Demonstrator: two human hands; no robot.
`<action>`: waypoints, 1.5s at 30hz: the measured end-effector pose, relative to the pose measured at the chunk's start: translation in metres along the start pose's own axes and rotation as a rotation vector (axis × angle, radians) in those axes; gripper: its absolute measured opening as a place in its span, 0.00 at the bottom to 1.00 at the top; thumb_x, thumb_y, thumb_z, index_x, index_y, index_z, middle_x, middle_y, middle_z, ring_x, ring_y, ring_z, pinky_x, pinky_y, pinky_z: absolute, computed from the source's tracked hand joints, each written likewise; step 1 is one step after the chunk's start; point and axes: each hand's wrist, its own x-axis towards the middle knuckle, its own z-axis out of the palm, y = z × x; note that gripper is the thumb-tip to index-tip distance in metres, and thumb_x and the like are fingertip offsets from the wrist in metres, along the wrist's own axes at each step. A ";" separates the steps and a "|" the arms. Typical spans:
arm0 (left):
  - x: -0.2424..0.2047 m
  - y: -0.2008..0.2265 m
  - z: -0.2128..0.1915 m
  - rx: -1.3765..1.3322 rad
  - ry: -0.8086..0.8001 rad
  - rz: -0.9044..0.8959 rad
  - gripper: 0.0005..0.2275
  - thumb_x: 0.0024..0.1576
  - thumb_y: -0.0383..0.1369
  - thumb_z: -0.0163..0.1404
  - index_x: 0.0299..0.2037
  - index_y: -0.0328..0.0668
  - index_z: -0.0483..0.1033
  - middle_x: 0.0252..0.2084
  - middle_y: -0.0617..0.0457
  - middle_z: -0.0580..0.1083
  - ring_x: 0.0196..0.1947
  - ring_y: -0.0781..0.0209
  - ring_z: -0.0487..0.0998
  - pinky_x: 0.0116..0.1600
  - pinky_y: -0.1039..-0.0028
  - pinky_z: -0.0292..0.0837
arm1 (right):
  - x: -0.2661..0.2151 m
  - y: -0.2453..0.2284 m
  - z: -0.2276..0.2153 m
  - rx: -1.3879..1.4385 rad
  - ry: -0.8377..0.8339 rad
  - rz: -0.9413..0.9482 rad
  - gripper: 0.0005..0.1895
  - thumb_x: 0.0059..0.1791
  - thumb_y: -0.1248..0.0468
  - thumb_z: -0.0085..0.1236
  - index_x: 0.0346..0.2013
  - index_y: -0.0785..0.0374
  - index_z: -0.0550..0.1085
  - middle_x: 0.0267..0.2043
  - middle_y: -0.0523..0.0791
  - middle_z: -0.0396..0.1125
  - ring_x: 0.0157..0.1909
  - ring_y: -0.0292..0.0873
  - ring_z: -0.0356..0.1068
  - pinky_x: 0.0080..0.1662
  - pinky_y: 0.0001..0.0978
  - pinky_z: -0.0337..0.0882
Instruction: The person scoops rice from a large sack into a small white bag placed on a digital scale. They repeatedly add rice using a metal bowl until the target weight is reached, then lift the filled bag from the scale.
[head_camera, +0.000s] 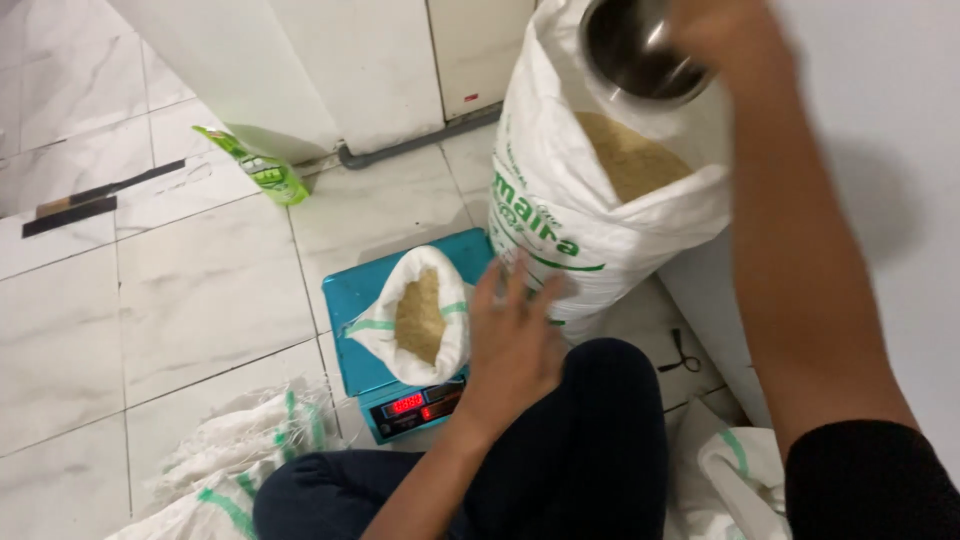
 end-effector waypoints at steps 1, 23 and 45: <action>0.015 0.009 0.002 -0.005 0.000 0.005 0.21 0.48 0.24 0.47 0.55 0.38 0.65 0.64 0.32 0.56 0.65 0.31 0.57 0.67 0.42 0.55 | 0.006 0.011 0.014 -0.004 0.005 0.004 0.16 0.48 0.64 0.57 0.51 0.55 0.70 0.55 0.45 0.64 0.55 0.48 0.63 0.53 0.40 0.61; 0.021 -0.016 0.037 0.314 -0.031 0.007 0.22 0.57 0.32 0.52 0.62 0.55 0.67 0.55 0.54 0.67 0.61 0.48 0.57 0.63 0.35 0.27 | -0.030 0.061 0.165 0.121 -0.299 0.346 0.26 0.48 0.58 0.42 0.55 0.71 0.71 0.58 0.73 0.54 0.59 0.77 0.58 0.49 0.65 0.68; -0.120 -0.097 0.000 0.053 0.145 -0.805 0.32 0.52 0.44 0.50 0.64 0.35 0.58 0.68 0.34 0.51 0.67 0.36 0.51 0.65 0.46 0.49 | -0.091 -0.018 -0.023 1.296 -0.427 0.704 0.27 0.48 0.46 0.42 0.60 0.51 0.64 0.66 0.48 0.61 0.67 0.53 0.62 0.61 0.54 0.68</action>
